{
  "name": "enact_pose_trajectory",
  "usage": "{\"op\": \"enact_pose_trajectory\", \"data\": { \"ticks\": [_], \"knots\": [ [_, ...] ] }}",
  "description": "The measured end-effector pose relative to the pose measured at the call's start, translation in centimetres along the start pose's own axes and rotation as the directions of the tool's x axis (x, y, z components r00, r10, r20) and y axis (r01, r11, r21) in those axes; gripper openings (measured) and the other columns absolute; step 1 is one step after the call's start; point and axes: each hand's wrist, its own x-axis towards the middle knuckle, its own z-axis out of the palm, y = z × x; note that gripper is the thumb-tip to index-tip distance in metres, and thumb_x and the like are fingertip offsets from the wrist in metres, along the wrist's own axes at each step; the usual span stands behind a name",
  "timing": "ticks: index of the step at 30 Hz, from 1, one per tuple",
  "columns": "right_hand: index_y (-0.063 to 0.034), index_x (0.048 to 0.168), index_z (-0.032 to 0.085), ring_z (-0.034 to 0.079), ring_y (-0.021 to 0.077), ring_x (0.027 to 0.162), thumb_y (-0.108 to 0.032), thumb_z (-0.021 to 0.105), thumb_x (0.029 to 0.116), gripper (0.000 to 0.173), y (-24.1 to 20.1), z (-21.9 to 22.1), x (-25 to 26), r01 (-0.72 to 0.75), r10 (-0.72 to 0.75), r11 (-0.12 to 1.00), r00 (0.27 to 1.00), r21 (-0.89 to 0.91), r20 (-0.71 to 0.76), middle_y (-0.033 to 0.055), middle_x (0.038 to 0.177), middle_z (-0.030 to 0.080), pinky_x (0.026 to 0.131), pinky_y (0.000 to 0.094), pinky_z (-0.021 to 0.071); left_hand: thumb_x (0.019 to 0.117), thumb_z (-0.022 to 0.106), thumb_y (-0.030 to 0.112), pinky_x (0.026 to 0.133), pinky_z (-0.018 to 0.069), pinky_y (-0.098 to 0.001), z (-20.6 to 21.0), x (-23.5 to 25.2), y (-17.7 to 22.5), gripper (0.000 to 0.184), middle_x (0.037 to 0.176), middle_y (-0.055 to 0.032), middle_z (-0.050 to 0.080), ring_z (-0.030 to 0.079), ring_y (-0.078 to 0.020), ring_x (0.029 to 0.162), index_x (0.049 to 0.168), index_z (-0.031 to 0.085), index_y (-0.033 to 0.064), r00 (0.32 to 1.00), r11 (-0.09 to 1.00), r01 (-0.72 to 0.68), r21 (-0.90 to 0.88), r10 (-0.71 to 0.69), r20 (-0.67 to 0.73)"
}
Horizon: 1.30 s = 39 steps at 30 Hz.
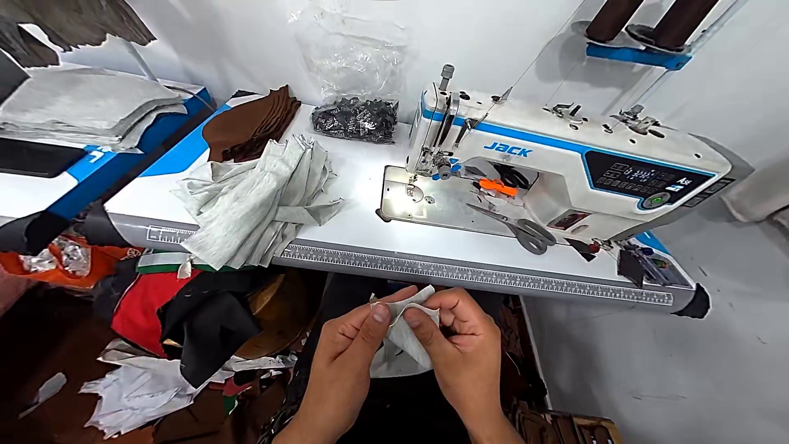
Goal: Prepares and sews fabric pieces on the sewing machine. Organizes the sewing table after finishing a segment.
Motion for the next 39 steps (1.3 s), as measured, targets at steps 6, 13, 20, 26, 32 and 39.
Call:
{"op": "enact_pose_trajectory", "data": {
  "ticks": [6, 13, 20, 26, 32, 39],
  "knots": [
    [-0.0072, 0.093, 0.065, 0.055, -0.0010, 0.056, -0.018, 0.079, 0.0908, 0.018, 0.1, 0.6, 0.2, 0.009, -0.010, 1.000, 0.999, -0.016, -0.033, -0.0029, 0.066, 0.063, 0.051, 0.0128, 0.0461, 0.1006, 0.065, 0.021, 0.090, 0.0605, -0.0294, 0.0, 0.1, -0.2, 0.025, 0.113, -0.0106, 0.075, 0.073, -0.0138, 0.100, 0.112, 0.076, 0.0014, 0.995, 0.993, -0.097, 0.061, 0.095, 0.040],
    [-0.0073, 0.122, 0.052, 0.072, 0.0078, 0.091, -0.027, 0.072, 0.0970, 0.038, 2.2, -0.6, -0.5, -0.213, 0.040, 0.919, 0.887, 0.331, 0.461, 0.0031, 0.100, 0.074, 0.080, 0.0260, 0.0595, 0.1061, 0.055, 0.020, 0.086, 0.0616, -0.0349, -0.6, 1.8, 2.6, 0.029, 0.109, -0.0139, 0.075, 0.073, -0.0195, 0.096, 0.123, 0.074, 0.0062, 0.999, 0.992, 0.019, 0.123, -0.015, -0.029],
    [-0.0003, 0.122, 0.066, 0.072, 0.0147, 0.106, -0.021, 0.068, 0.0999, 0.030, 7.7, -2.2, -4.4, -0.225, 0.119, 0.974, 0.474, -0.011, 0.873, 0.0080, 0.112, 0.075, 0.097, 0.0368, 0.0586, 0.1077, 0.051, 0.016, 0.075, 0.0631, -0.0335, -1.8, 2.8, 5.1, 0.030, 0.099, -0.0155, 0.074, 0.073, -0.0183, 0.083, 0.124, 0.073, 0.0065, 0.994, 0.986, 0.095, 0.133, -0.086, -0.074],
    [-0.0083, 0.116, 0.071, 0.068, 0.0131, 0.102, -0.025, 0.075, 0.0946, 0.027, 5.4, -3.5, -1.1, -0.063, 0.054, 0.998, 0.827, -0.004, 0.560, 0.0040, 0.111, 0.072, 0.089, 0.0338, 0.0585, 0.1058, 0.055, 0.016, 0.085, 0.0620, -0.0345, -2.0, 2.3, 4.3, 0.027, 0.108, -0.0146, 0.074, 0.073, -0.0197, 0.094, 0.121, 0.075, 0.0061, 0.997, 0.989, 0.028, 0.147, -0.018, -0.074],
    [-0.0148, 0.124, 0.063, 0.069, 0.0154, 0.103, -0.034, 0.090, 0.0785, 0.055, 2.4, -0.4, 2.1, -0.061, 0.030, 0.993, 0.960, 0.102, 0.279, 0.0021, 0.110, 0.070, 0.090, 0.0349, 0.0612, 0.1037, 0.060, 0.019, 0.089, 0.0612, -0.0358, -1.2, 2.1, 3.8, 0.025, 0.112, -0.0140, 0.074, 0.073, -0.0209, 0.100, 0.119, 0.076, 0.0066, 0.998, 0.985, -0.030, 0.170, 0.038, -0.045],
    [-0.0056, 0.116, 0.070, 0.073, 0.0139, 0.076, -0.012, 0.084, 0.0841, 0.036, 1.9, 0.6, 1.9, -0.093, 0.041, 0.976, 0.966, 0.196, 0.256, 0.0077, 0.085, 0.074, 0.072, 0.0271, 0.0629, 0.1008, 0.065, 0.018, 0.079, 0.0622, -0.0287, -2.1, 2.2, 3.9, 0.024, 0.101, -0.0100, 0.076, 0.074, -0.0159, 0.087, 0.120, 0.077, 0.0095, 0.981, 0.925, -0.172, 0.338, 0.192, -0.026]
  ]
}}
